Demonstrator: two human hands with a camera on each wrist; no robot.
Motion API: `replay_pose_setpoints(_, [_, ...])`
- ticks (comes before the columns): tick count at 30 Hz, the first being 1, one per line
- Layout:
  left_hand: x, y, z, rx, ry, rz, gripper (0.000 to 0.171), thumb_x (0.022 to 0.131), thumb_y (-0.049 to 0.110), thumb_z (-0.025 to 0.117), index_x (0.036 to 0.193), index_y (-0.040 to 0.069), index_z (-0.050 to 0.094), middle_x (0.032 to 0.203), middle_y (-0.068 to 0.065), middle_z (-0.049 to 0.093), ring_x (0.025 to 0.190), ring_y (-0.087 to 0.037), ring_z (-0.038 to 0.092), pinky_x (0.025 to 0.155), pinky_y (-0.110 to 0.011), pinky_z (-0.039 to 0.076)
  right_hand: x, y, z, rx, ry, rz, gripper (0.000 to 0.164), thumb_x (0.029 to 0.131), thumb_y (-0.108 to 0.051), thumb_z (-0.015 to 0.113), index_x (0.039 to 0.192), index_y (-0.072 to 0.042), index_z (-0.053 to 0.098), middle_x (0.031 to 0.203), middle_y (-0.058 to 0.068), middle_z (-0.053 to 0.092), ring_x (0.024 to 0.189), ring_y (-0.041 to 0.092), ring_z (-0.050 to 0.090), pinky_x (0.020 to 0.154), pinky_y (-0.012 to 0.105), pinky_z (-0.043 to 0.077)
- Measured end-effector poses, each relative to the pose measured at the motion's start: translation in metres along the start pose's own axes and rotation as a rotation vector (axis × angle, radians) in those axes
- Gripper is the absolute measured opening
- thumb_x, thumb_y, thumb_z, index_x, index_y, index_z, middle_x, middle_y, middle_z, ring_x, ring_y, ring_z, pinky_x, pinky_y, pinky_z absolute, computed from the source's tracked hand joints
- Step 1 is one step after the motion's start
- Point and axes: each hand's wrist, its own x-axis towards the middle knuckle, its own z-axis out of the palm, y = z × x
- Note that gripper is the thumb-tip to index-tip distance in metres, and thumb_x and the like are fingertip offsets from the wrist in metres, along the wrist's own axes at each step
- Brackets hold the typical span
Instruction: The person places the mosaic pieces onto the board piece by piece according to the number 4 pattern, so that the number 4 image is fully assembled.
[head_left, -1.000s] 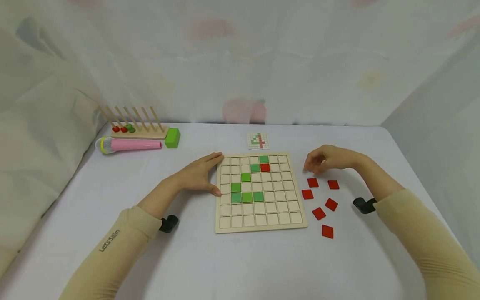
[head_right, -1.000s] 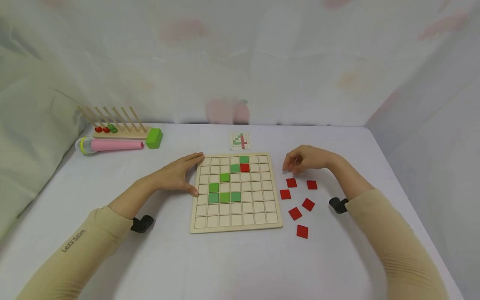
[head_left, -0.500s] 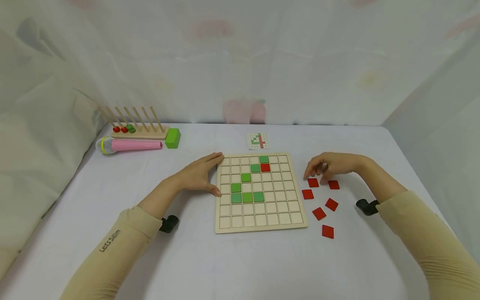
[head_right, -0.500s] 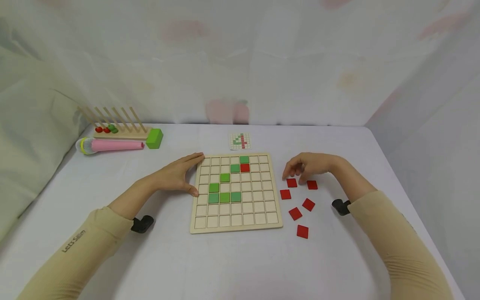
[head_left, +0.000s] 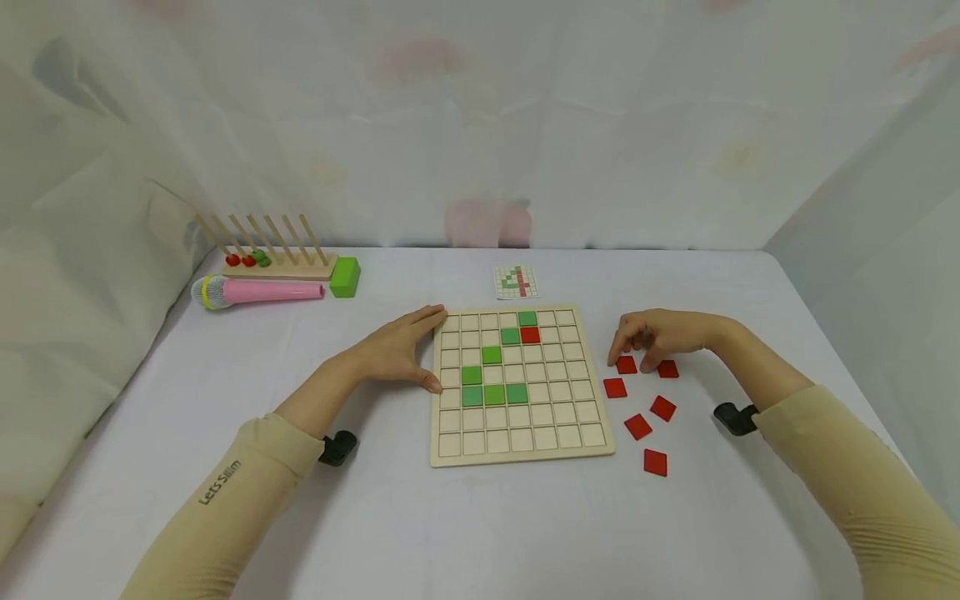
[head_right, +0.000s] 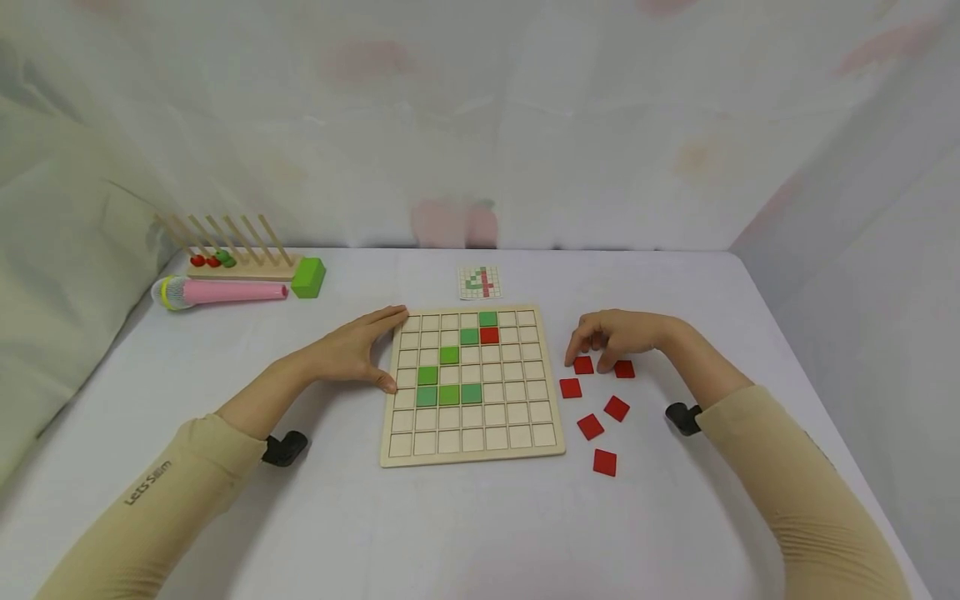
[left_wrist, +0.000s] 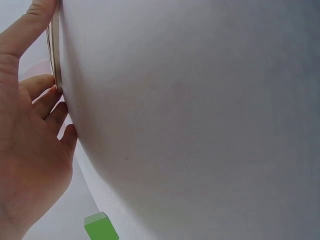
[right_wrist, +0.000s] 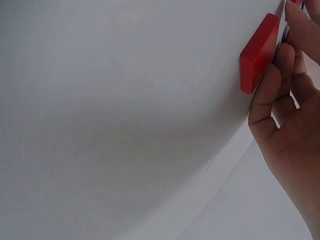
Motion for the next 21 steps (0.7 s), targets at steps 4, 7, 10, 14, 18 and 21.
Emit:
replay_pose_setpoints(4, [-0.0002, -0.0007, 0.0001, -0.005, 0.005, 0.005, 0.125, 0.063, 0.054, 0.088, 0.159, 0.01, 0.02, 0.168, -0.006, 0.016, 0.156, -0.031, 0.015, 0.126, -0.053, 0.021, 0.0008, 0.0005, 0.0004, -0.006, 0.006, 0.0, 0.035, 0.08, 0.004, 0.07, 0.107, -0.017, 0.075, 0.106, 0.01, 0.059, 0.097, 0.021, 0.048, 0.078, 0.023, 0.047])
replay_pose_setpoints(7, [-0.0002, -0.0018, 0.0005, -0.003, 0.009, 0.01, 0.125, 0.063, 0.055, 0.087, 0.159, 0.01, 0.02, 0.168, -0.007, 0.016, 0.156, -0.031, 0.015, 0.126, -0.053, 0.021, 0.0021, 0.0, 0.0006, -0.008, 0.014, 0.01, 0.035, 0.079, 0.004, 0.071, 0.105, -0.018, 0.076, 0.105, 0.009, 0.058, 0.095, 0.021, 0.048, 0.077, 0.023, 0.047])
replay_pose_setpoints(10, [-0.0001, -0.0026, 0.0008, 0.001, 0.011, 0.013, 0.125, 0.063, 0.056, 0.087, 0.158, 0.009, 0.02, 0.168, -0.007, 0.016, 0.156, -0.032, 0.016, 0.126, -0.053, 0.021, 0.003, -0.0004, 0.0006, -0.01, 0.022, 0.018, 0.034, 0.078, 0.004, 0.072, 0.104, -0.017, 0.076, 0.103, 0.009, 0.057, 0.094, 0.02, 0.048, 0.076, 0.023, 0.047])
replay_pose_setpoints(14, [-0.0003, -0.0023, 0.0008, -0.005, 0.01, 0.008, 0.125, 0.063, 0.056, 0.087, 0.159, 0.01, 0.021, 0.168, -0.006, 0.016, 0.156, -0.032, 0.016, 0.126, -0.053, 0.021, 0.0029, -0.0024, 0.0014, -0.019, 0.043, 0.033, 0.029, 0.077, 0.001, 0.075, 0.102, -0.015, 0.075, 0.1, 0.009, 0.056, 0.093, 0.021, 0.047, 0.076, 0.024, 0.046])
replay_pose_setpoints(18, [-0.0002, -0.0024, 0.0012, -0.007, 0.01, 0.005, 0.126, 0.063, 0.056, 0.087, 0.159, 0.011, 0.02, 0.168, -0.006, 0.016, 0.156, -0.031, 0.016, 0.126, -0.053, 0.021, 0.0023, -0.0051, 0.0032, -0.049, 0.075, 0.064, 0.026, 0.076, -0.002, 0.078, 0.098, -0.016, 0.072, 0.098, 0.007, 0.058, 0.091, 0.021, 0.049, 0.074, 0.025, 0.047])
replay_pose_setpoints(21, [0.0005, -0.0033, 0.0017, 0.005, 0.013, 0.006, 0.126, 0.063, 0.057, 0.087, 0.159, 0.011, 0.02, 0.168, -0.006, 0.016, 0.156, -0.031, 0.016, 0.126, -0.053, 0.021, 0.0029, -0.0062, 0.0041, -0.088, 0.104, 0.087, 0.024, 0.075, -0.005, 0.081, 0.092, -0.016, 0.069, 0.095, 0.005, 0.06, 0.088, 0.02, 0.051, 0.073, 0.027, 0.049])
